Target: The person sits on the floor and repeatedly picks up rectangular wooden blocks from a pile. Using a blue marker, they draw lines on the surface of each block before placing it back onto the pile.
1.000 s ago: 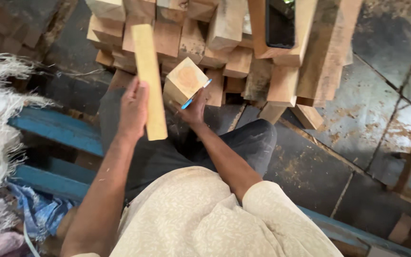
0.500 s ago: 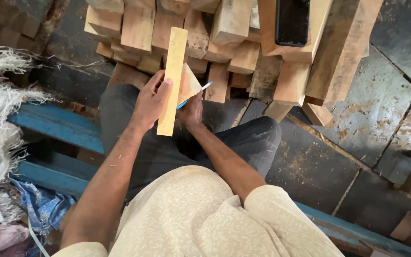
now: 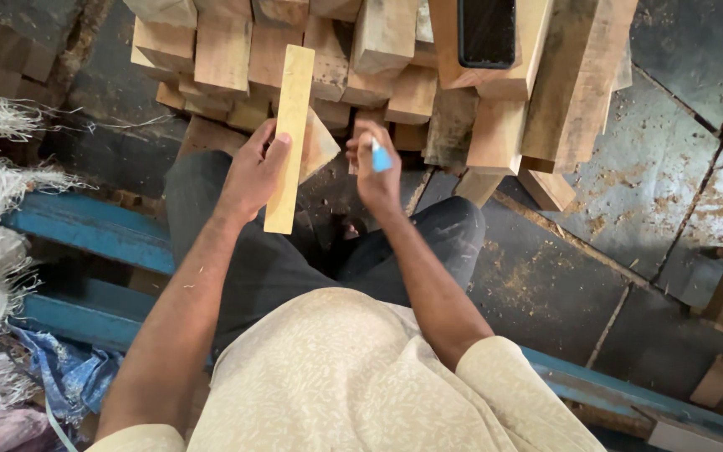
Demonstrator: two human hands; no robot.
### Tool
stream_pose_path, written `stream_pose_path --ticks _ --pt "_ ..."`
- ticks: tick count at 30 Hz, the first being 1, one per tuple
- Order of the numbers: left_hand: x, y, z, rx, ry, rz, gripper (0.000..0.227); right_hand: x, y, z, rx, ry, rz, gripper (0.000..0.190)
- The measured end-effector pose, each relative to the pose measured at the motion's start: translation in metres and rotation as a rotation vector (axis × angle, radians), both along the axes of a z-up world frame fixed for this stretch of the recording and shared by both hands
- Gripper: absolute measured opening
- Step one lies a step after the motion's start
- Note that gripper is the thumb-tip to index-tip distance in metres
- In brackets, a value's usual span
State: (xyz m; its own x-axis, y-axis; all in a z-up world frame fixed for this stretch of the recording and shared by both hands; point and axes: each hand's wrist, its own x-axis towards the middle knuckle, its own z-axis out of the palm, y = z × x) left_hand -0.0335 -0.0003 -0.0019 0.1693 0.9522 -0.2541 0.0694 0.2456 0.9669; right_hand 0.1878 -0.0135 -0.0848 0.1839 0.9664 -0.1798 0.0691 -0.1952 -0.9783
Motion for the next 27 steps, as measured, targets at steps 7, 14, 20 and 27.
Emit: stream_pose_path --ticks 7,14,20,27 --pt "0.003 0.001 0.001 -0.018 0.006 0.011 0.035 -0.017 0.03 0.049 0.14 0.175 0.074 0.032" --pt "0.002 0.001 0.009 -0.013 0.131 0.002 0.038 -0.028 0.029 0.067 0.141 -0.085 0.102 0.029" --pt "0.0 0.001 0.006 0.063 0.138 -0.007 0.038 -0.029 0.029 0.077 0.182 -0.278 0.157 0.027" --pt "0.001 0.001 0.006 -0.015 0.164 0.0 0.038 -0.027 0.03 0.069 0.208 -0.268 0.171 0.026"
